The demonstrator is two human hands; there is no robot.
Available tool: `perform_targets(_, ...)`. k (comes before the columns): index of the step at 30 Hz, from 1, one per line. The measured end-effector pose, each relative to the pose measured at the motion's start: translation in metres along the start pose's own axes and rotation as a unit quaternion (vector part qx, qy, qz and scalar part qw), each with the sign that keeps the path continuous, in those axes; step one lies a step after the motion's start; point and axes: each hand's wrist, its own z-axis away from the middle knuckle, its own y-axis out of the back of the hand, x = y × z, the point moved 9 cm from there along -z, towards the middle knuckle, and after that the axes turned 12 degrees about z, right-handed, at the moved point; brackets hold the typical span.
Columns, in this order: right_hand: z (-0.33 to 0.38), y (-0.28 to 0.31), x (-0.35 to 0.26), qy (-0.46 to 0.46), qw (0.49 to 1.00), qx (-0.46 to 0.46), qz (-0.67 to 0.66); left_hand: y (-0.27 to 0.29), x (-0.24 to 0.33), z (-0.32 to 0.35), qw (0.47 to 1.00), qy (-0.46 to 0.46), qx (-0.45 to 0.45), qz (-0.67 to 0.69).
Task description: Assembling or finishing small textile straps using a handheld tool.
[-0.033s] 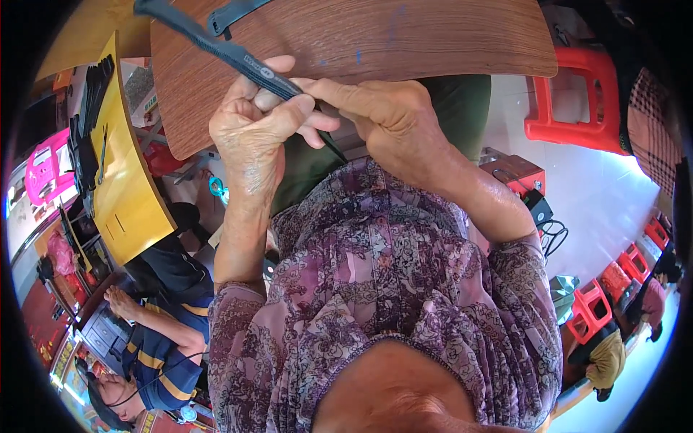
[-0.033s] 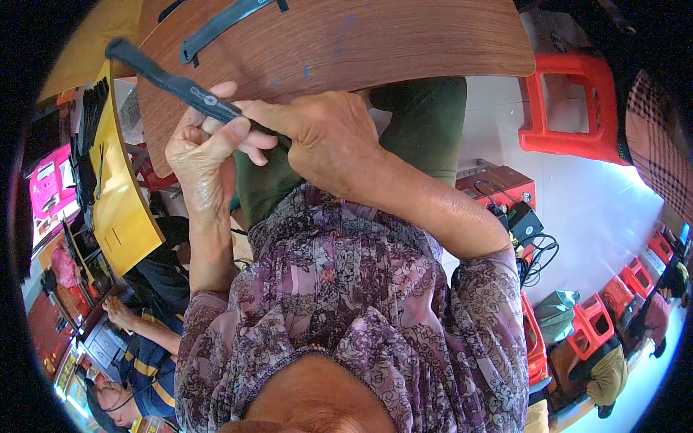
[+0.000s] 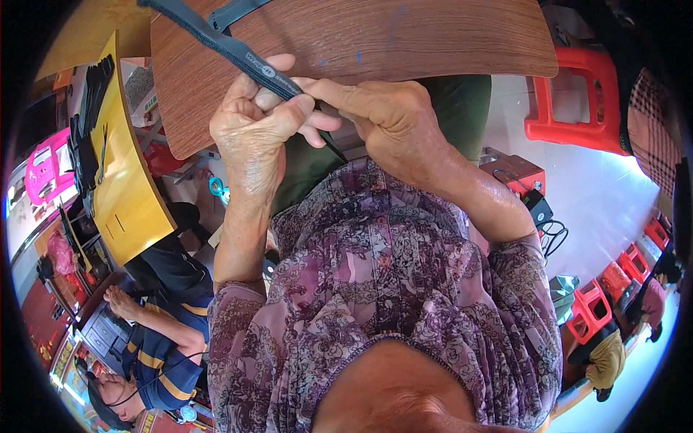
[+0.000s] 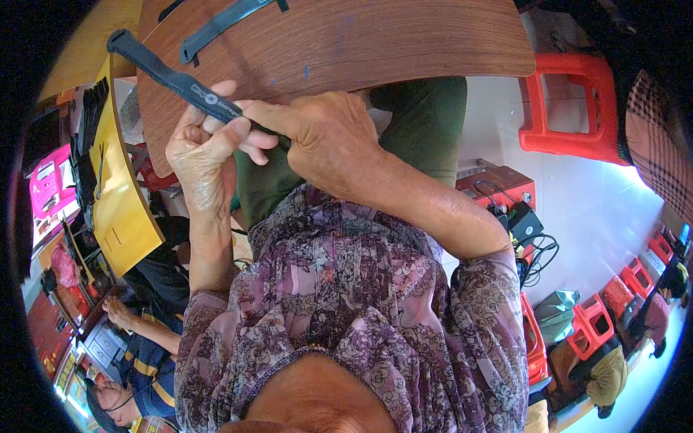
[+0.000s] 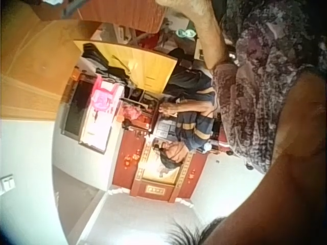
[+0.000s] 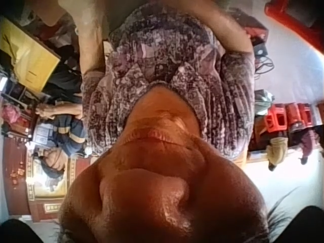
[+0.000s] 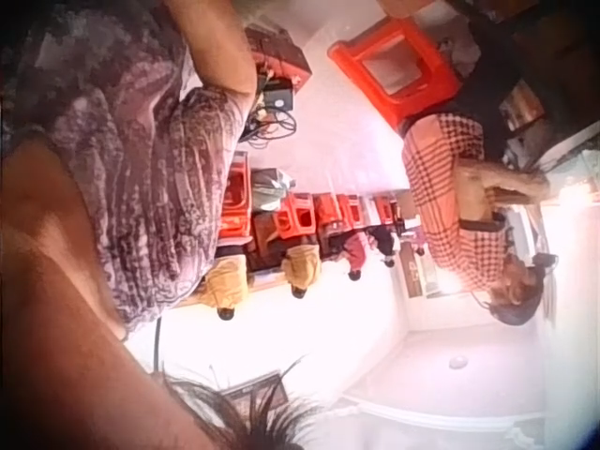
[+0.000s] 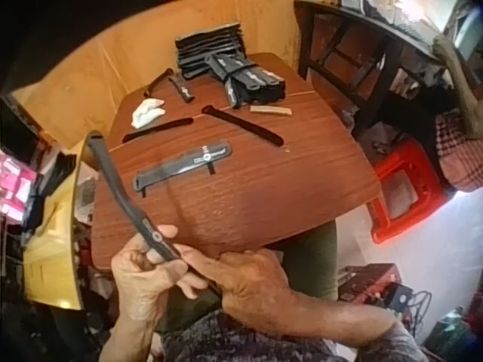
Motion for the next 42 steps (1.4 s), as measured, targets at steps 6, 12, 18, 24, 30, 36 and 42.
perform_targets(6,0.003,0.004,-0.008,0.030,0.994,0.014,0.100,0.001,-0.003,0.000,1.000,0.011,0.007,0.010)
perform_targets(12,0.000,0.010,-0.014,0.028,0.992,0.033,0.115,0.013,0.000,-0.004,0.996,-0.035,0.041,-0.065)
perform_targets(18,-0.002,-0.003,-0.005,-0.039,0.998,-0.024,-0.033,0.012,-0.004,0.001,0.998,0.007,0.055,0.033)
perform_targets(24,0.000,0.005,-0.006,-0.012,0.999,0.027,0.035,0.006,-0.003,0.001,0.996,-0.053,0.069,-0.009)
perform_targets(30,-0.001,-0.010,0.010,-0.095,0.980,0.023,-0.174,0.002,0.003,0.001,0.997,-0.066,0.051,0.009)
perform_targets(36,-0.003,-0.012,0.009,-0.181,0.926,0.001,-0.331,0.003,0.001,0.001,0.994,-0.079,0.045,0.059)
perform_targets(42,-0.004,-0.021,0.010,-0.219,0.890,-0.047,-0.397,0.008,-0.003,0.002,0.994,-0.075,0.041,0.072)
